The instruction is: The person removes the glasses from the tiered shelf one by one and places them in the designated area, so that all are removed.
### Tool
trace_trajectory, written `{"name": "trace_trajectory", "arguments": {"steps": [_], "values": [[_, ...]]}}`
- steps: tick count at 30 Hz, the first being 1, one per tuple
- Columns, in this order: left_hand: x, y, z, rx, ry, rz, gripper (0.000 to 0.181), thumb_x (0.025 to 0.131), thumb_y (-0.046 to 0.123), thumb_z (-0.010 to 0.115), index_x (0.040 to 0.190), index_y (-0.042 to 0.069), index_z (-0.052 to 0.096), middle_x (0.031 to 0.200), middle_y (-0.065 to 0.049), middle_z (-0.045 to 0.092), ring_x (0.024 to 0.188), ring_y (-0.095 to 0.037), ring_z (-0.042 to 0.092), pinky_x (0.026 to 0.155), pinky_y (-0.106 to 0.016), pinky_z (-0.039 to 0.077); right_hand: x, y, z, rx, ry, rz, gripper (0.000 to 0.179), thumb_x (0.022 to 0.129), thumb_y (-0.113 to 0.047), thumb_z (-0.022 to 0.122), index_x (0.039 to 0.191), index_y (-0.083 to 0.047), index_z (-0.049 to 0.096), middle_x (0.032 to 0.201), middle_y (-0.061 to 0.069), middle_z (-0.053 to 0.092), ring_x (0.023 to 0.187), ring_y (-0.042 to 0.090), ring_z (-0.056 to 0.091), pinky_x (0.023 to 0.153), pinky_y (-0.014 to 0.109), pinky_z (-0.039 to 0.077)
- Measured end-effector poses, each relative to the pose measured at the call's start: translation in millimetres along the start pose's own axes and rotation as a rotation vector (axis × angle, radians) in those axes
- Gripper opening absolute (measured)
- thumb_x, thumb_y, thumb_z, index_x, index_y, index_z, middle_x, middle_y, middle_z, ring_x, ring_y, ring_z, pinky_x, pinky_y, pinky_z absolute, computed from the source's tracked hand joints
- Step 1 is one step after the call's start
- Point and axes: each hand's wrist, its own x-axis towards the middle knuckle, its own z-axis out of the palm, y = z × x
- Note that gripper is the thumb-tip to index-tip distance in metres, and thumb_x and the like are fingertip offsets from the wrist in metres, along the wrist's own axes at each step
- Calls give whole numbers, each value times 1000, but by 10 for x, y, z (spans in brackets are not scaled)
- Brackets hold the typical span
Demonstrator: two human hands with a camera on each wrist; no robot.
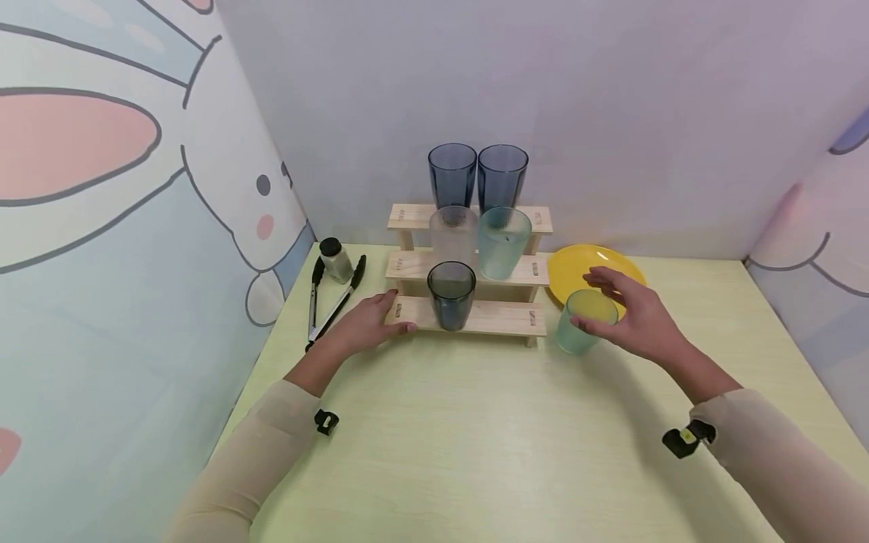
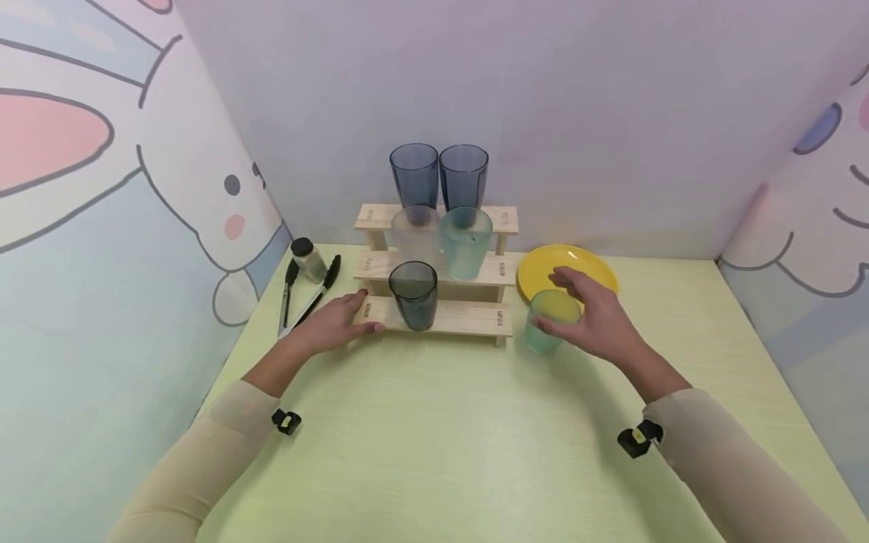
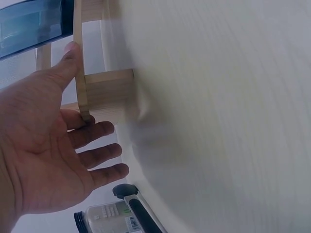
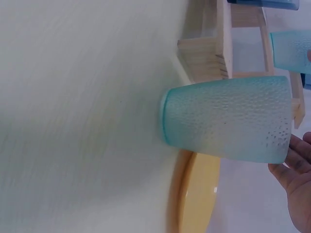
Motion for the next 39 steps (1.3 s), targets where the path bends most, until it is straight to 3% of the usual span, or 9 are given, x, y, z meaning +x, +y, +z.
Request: {"name": "trace_trajectory", "arguments": {"steps": [3,6,9,15,27,39], "values": [[-4,2,5,3,-2,-3,106,106,66,65,175,-2,21,178,-27,34,164,-48,37,129,-61,37,59,-90,-20,18,10,-44,86,85,-21,99,157,-2,55,148,19,68,138,40,63,109,1,39],[2,-4,2,12,-1,0,105,106,66,64,175,-3,22,177,-28,34,163,-48,37,129,-62,37,129,-197,-7,39,5,-77,87,82,-17,100,156,-3,56,148,19,67,139,41,63,108,-1,37],[14,-10,5,13,-3,1,106,106,66,64,175,-2,21,178,-28,34,164,-48,37,129,-61,37,200,-304,47,32,1,-96,87,82,-19,101,155,-4,58,148,17,67,138,40,64,113,8,42],[21,-5,14,2,-8,-2,107,105,67,64,176,0,20,178,-27,33,164,-47,36,130,-61,37,305,-463,180,15,-12,-120,87,84,-25,100,157,-6,57,150,17,68,141,37,65,115,46,49],[20,10,-11,-1,-7,-5,106,106,66,65,175,-1,21,178,-27,34,164,-47,37,130,-61,37,381,-735,369,60,-60,-135,86,86,-30,99,157,-5,57,150,14,70,136,39,69,113,52,54],[24,-11,3,-18,-6,-12,105,106,64,66,175,-1,21,178,-27,34,164,-47,37,130,-60,37,508,-993,732,115,-153,-107,85,90,-43,93,155,-2,58,148,15,72,134,38,72,112,55,57]]}}
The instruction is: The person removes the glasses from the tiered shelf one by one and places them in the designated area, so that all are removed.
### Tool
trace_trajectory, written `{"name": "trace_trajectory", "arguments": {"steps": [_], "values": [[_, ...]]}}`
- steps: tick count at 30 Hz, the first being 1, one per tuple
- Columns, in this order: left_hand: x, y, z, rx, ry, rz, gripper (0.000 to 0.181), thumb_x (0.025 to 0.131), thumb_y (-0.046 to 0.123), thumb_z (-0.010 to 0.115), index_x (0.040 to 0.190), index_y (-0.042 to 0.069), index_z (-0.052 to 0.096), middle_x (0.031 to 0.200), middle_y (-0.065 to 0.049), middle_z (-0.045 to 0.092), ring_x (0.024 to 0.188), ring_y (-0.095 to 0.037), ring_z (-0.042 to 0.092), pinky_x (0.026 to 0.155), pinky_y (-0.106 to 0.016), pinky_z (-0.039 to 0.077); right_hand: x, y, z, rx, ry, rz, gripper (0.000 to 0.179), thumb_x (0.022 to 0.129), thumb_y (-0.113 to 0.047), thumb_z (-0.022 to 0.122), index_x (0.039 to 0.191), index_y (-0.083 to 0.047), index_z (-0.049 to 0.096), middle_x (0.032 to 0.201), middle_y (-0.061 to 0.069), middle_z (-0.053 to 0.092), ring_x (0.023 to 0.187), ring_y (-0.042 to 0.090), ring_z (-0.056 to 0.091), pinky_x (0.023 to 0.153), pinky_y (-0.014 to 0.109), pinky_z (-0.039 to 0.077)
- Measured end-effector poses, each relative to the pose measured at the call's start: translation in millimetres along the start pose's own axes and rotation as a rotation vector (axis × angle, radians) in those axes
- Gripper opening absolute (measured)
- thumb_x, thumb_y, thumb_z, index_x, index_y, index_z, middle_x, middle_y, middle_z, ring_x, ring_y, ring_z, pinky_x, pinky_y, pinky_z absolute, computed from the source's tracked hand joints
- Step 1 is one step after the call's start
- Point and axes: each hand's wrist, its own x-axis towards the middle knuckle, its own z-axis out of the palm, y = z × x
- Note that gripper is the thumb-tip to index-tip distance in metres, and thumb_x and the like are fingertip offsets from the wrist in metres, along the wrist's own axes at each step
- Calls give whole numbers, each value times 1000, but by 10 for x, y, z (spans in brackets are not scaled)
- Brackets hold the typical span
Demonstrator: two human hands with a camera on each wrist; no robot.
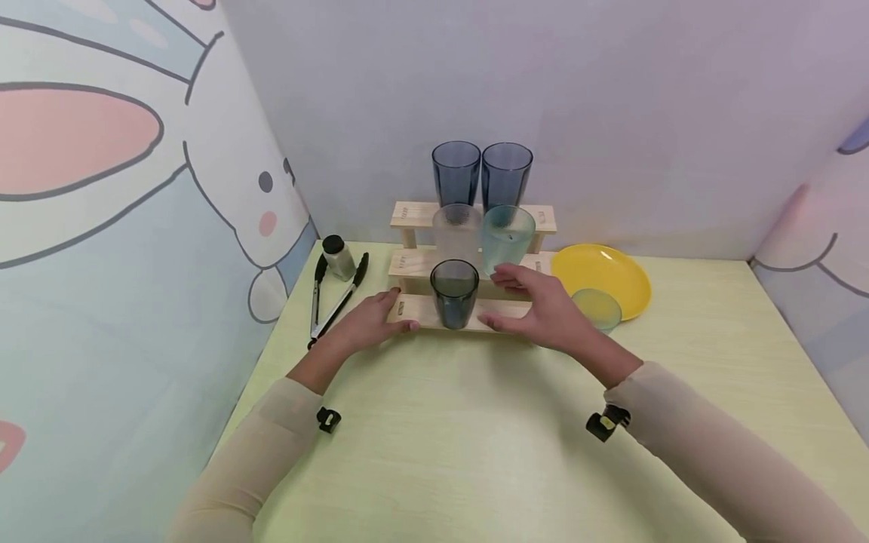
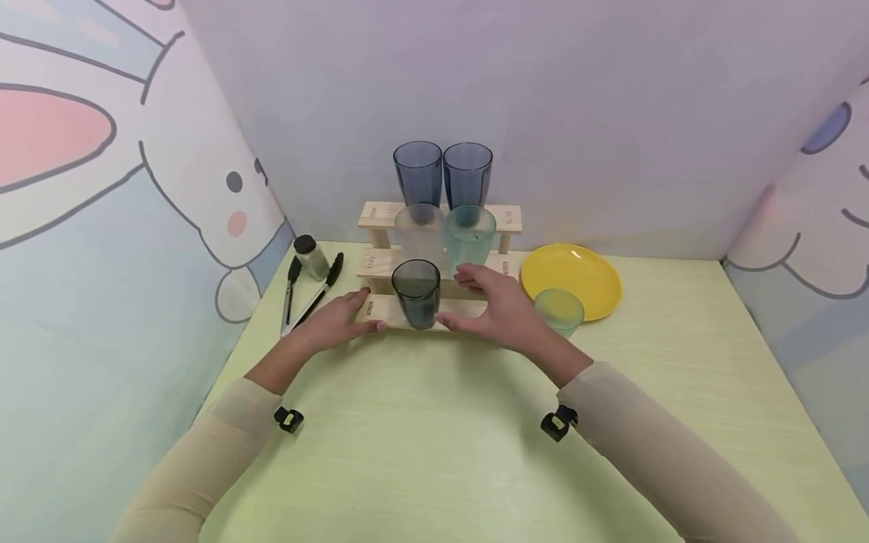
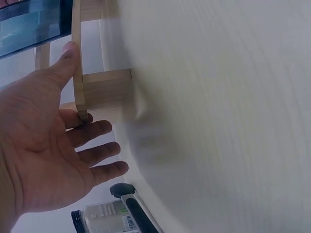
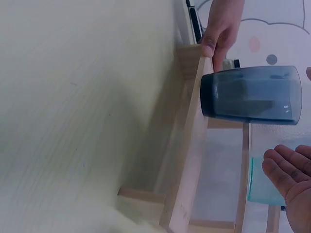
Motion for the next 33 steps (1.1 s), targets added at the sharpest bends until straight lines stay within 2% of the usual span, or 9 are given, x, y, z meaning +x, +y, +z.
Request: {"name": "trace_trajectory", "arguments": {"steps": [9,16,20,24,29,33], "values": [[11,-39,38,-42,1,-8,109,104,68,67,176,-1,21,177,-28,35,162,-48,40,129,-61,39,168,-84,313,45,39,14,91,88,-44,96,159,-5,54,147,15,71,134,35,72,113,49,58],[13,-74,45,-67,3,16,109,105,66,66,176,-1,17,175,-30,37,160,-47,44,127,-60,41,255,-142,483,55,79,66,91,86,-47,97,157,-7,56,147,14,70,135,34,71,111,50,59],[10,-89,50,-66,-7,11,110,105,68,64,176,0,16,172,-30,43,156,-46,49,124,-59,44,294,-188,575,28,119,85,88,86,-49,96,153,-6,58,142,14,72,128,33,73,107,52,61],[4,-87,46,-66,-11,-1,110,105,69,64,177,2,16,171,-30,44,155,-46,51,123,-60,46,337,-253,645,-29,153,129,88,86,-57,93,149,-5,60,134,15,76,115,32,74,97,52,63],[13,-96,59,-74,-3,6,108,105,67,66,177,3,17,167,-31,50,150,-44,57,118,-59,49,374,-308,692,-61,165,213,96,85,-68,89,149,-4,57,133,17,75,118,35,74,97,53,62],[17,-91,62,-75,5,7,108,104,66,67,177,3,19,164,-31,53,147,-43,60,115,-58,51,392,-328,717,-66,174,243,98,85,-71,87,148,-3,55,134,20,74,119,38,74,98,54,62]]}}
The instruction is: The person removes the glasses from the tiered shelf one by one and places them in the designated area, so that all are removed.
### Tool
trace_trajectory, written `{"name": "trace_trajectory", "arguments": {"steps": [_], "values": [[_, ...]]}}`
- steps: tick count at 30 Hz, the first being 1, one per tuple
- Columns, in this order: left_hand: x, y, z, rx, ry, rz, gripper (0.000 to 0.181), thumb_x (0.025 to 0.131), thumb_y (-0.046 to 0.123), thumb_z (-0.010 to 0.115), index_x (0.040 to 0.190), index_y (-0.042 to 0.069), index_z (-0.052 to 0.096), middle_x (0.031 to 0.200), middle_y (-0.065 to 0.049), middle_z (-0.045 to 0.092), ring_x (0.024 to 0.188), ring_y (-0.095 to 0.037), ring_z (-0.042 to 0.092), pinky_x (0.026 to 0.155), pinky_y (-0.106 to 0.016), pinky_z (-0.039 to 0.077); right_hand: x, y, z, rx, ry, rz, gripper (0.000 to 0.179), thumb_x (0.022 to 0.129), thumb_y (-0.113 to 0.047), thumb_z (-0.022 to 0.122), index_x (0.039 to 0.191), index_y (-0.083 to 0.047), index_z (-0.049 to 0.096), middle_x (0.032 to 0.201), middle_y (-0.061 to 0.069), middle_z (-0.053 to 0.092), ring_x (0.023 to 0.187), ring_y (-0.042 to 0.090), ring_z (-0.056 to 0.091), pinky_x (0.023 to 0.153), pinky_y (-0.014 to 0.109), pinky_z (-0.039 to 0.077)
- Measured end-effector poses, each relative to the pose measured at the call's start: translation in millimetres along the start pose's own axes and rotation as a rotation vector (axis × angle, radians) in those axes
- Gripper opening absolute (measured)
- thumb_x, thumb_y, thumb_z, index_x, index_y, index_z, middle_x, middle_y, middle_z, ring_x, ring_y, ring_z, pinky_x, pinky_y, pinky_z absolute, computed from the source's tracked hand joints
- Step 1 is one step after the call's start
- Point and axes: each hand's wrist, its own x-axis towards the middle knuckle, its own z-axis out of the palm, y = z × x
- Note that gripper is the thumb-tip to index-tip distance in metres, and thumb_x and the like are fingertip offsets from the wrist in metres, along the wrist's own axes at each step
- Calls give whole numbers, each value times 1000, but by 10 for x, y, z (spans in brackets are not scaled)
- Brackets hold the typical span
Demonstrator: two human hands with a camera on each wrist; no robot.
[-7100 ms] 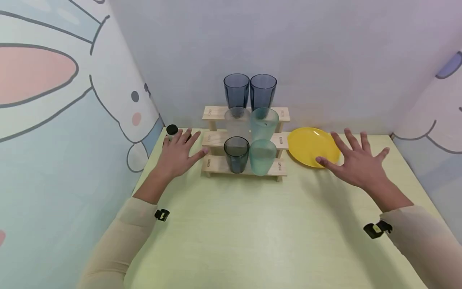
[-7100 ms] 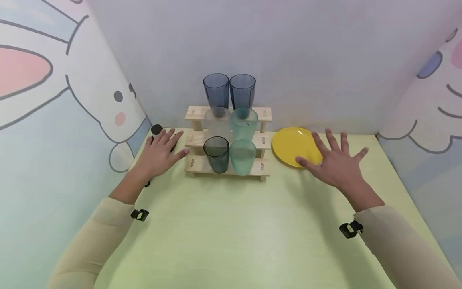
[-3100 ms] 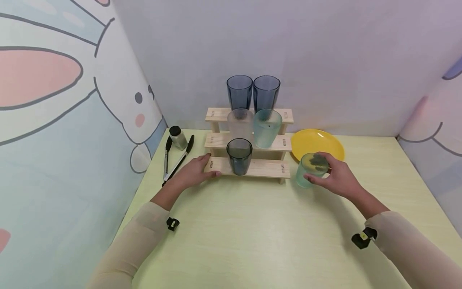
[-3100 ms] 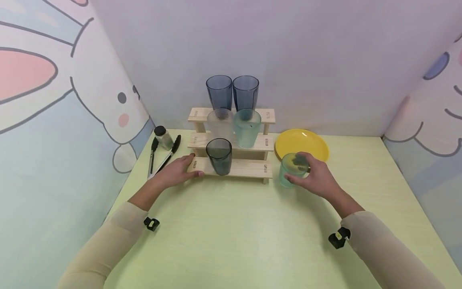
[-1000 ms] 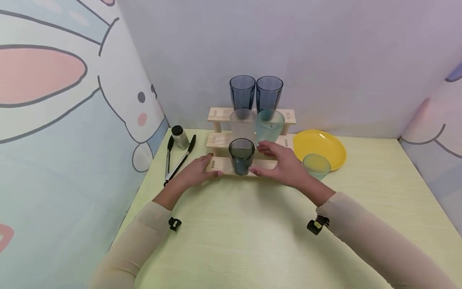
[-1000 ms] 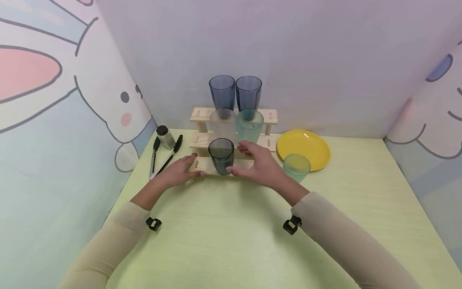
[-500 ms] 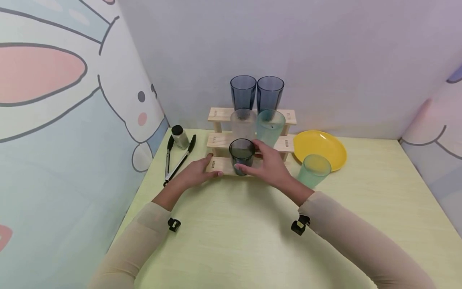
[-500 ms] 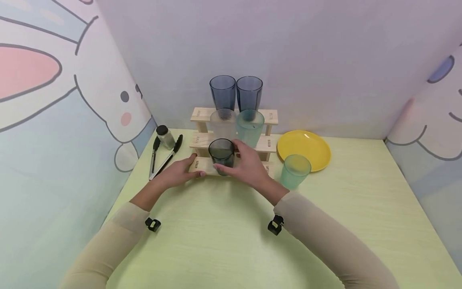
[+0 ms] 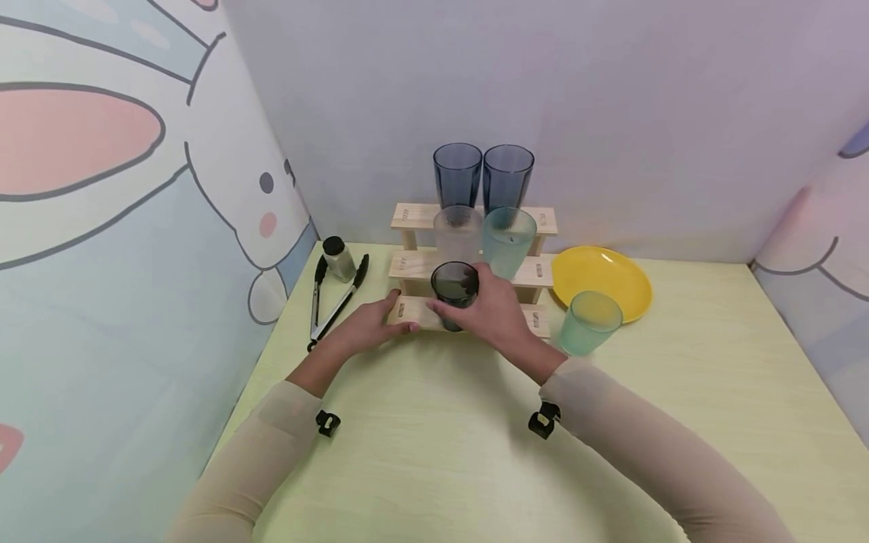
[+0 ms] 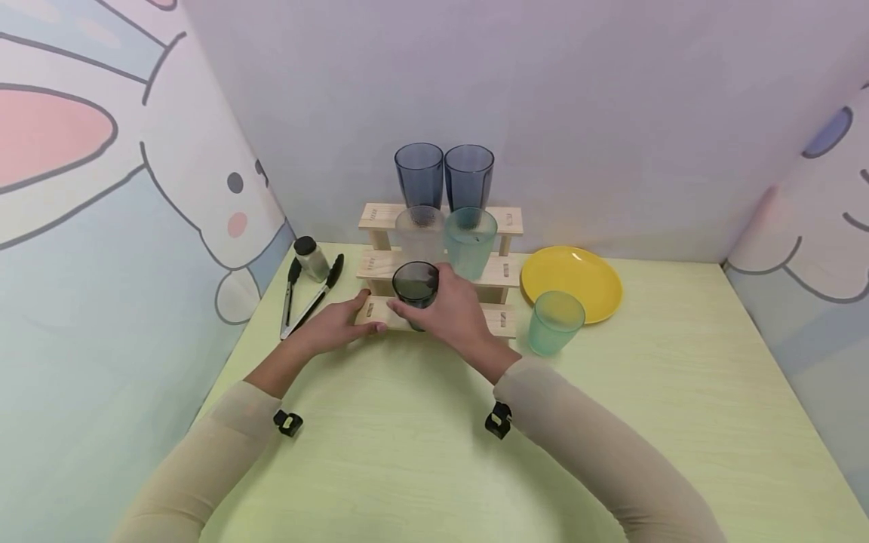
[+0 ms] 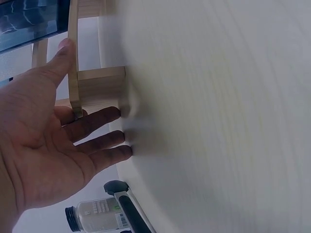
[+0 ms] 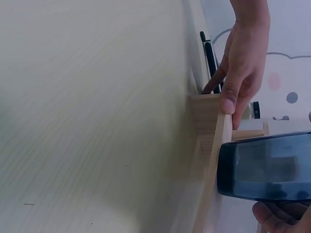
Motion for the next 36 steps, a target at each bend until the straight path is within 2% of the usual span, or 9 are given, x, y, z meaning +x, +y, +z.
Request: {"name": "trace_trajectory", "arguments": {"steps": [7,15,21,32,36], "values": [[-8,3,-4,14,0,4,110,104,69,65,176,1,19,164,-32,53,146,-43,61,115,-58,52,6,-2,58,-9,27,-13,93,87,-68,87,145,-2,56,130,21,75,119,39,75,98,55,63],[-25,17,-16,16,10,11,108,105,67,66,176,1,19,163,-33,54,146,-44,61,116,-58,52,-41,39,40,53,50,-81,80,88,-58,90,140,-5,60,122,16,78,111,35,77,93,53,64],[-12,6,1,11,4,2,109,104,69,65,177,2,19,166,-32,51,149,-45,58,117,-58,50,-111,157,-3,102,66,-159,75,85,-46,96,142,-8,64,123,12,80,113,31,78,97,52,62],[-17,26,7,10,-2,-6,110,104,69,66,176,1,19,164,-34,51,149,-46,58,117,-59,50,-221,326,-340,198,-8,-202,75,83,-34,100,145,-13,65,131,7,78,119,29,74,101,55,61],[-3,3,8,20,3,8,111,104,69,66,176,0,18,163,-34,52,148,-46,59,115,-59,52,-252,373,-513,212,-32,-181,73,83,-33,100,145,-15,66,132,6,77,118,26,73,101,51,60]]}}
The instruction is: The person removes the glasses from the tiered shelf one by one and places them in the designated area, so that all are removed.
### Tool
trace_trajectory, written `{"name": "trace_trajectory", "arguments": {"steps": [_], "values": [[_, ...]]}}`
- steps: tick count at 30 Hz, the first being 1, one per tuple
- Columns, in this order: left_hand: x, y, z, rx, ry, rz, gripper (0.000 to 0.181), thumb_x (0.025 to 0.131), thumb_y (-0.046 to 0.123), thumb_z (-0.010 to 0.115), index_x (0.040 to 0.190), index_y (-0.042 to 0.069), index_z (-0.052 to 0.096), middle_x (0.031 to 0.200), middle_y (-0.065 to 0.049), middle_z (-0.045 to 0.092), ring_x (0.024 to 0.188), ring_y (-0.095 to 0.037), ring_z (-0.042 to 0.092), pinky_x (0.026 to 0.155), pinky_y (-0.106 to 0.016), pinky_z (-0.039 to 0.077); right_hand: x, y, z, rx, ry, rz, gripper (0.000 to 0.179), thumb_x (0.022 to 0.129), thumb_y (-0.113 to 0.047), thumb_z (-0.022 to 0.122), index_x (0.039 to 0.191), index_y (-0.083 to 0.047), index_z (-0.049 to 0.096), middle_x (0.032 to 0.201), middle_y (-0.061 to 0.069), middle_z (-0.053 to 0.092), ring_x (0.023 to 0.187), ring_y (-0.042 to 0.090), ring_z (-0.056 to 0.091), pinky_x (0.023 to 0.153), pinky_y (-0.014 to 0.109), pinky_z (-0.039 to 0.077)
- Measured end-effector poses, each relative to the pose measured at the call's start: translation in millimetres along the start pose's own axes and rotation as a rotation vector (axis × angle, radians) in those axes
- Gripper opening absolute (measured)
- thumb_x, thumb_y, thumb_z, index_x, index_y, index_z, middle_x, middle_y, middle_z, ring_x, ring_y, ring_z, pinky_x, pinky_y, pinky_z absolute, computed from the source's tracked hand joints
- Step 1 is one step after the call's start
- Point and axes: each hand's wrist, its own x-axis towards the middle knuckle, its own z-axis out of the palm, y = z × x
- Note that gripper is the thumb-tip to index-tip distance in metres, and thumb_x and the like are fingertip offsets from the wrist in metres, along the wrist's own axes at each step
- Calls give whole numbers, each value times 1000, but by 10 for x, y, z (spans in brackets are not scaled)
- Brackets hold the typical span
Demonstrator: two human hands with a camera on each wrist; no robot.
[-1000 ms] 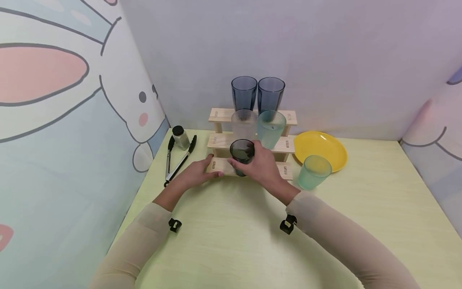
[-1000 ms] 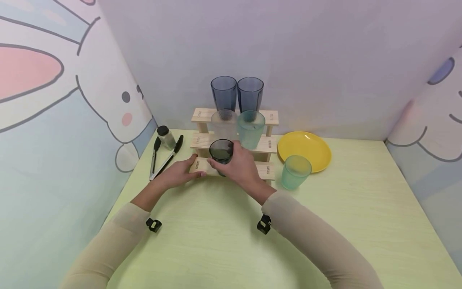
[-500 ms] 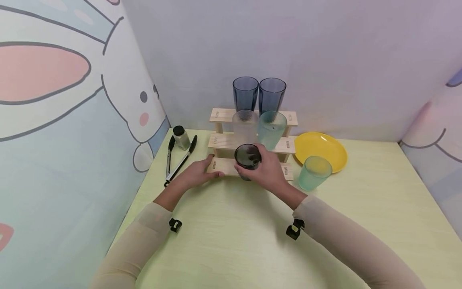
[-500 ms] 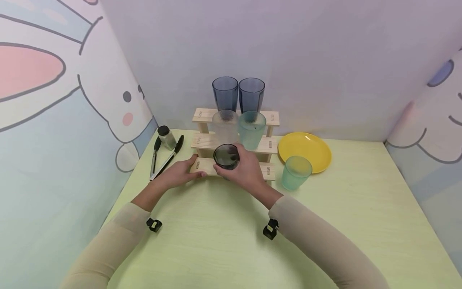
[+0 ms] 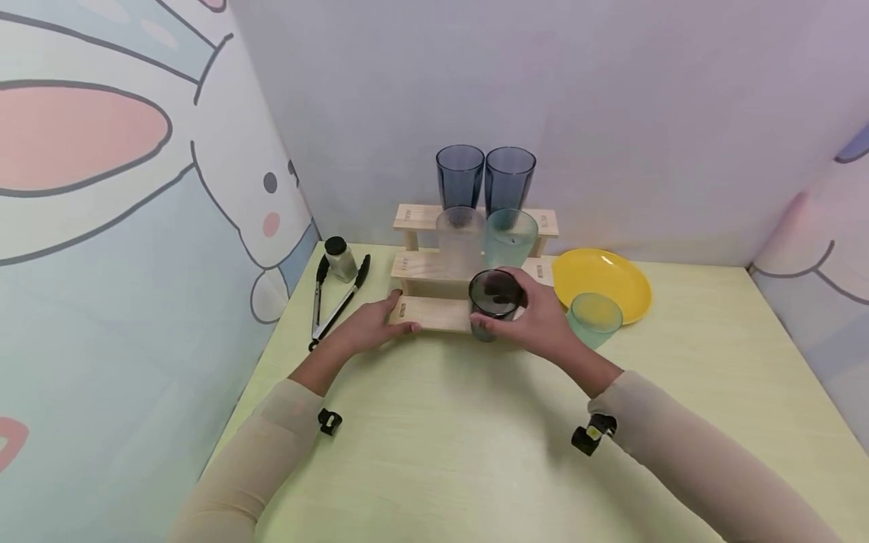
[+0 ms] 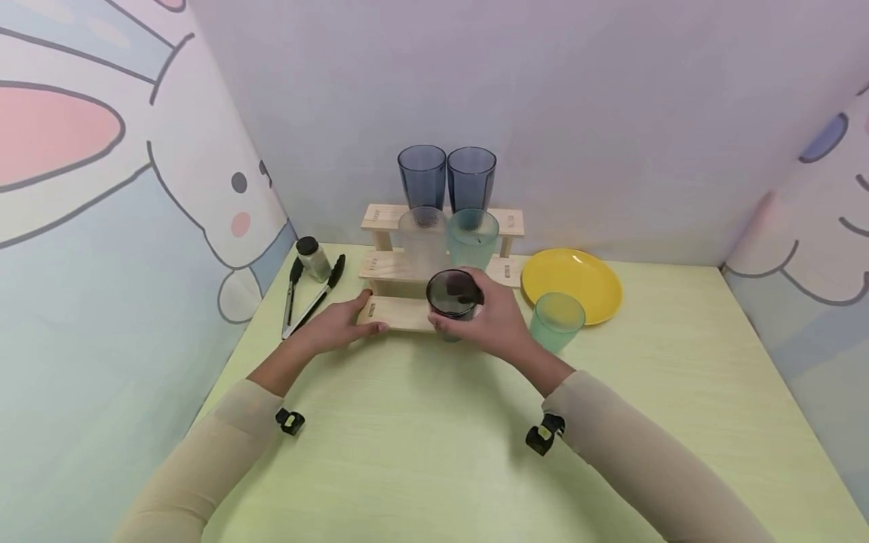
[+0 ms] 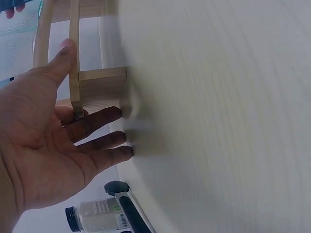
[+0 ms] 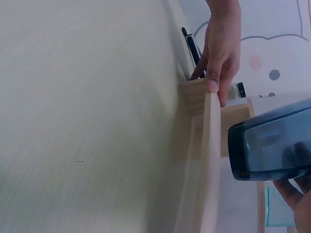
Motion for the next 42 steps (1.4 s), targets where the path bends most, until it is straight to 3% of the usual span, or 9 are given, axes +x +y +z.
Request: {"name": "trace_trajectory", "arguments": {"steps": [6,13,21,26,34,42], "values": [[0,-4,-2,-1,-7,12,111,104,68,66,176,-1,16,164,-35,51,148,-47,59,116,-58,52,-80,-1,-302,49,-9,38,68,87,-24,98,147,-17,66,136,6,75,118,24,69,99,33,59],[-10,5,-34,-16,-18,0,111,105,66,67,176,-1,16,165,-35,49,149,-47,57,117,-59,51,-166,-34,-627,30,22,78,67,88,-20,96,147,-14,66,137,9,73,116,28,72,92,14,56],[1,-13,-34,-15,-25,-8,112,104,69,66,176,-1,16,166,-35,49,150,-48,56,117,-59,50,-241,9,-958,-11,95,112,68,88,-16,97,148,-16,65,136,6,71,112,13,74,87,10,55],[7,-7,-32,-13,-16,-3,111,104,67,67,176,0,16,166,-34,49,150,-47,57,118,-60,49,-289,37,-1205,-19,133,157,69,90,-17,95,152,-19,63,135,-5,69,110,2,72,85,9,56],[50,-66,-43,-18,-17,12,115,102,73,65,176,0,17,166,-33,49,149,-47,57,117,-59,50,-384,179,-1581,-42,200,212,67,93,-13,92,152,-18,61,127,-19,67,105,-4,69,82,7,54],[63,-61,-29,-31,-23,-7,115,101,72,67,177,2,16,168,-31,47,151,-45,56,118,-59,50,-543,359,-1893,-12,257,287,65,93,-8,90,149,-27,63,123,-26,67,101,-11,66,78,5,53]]}}
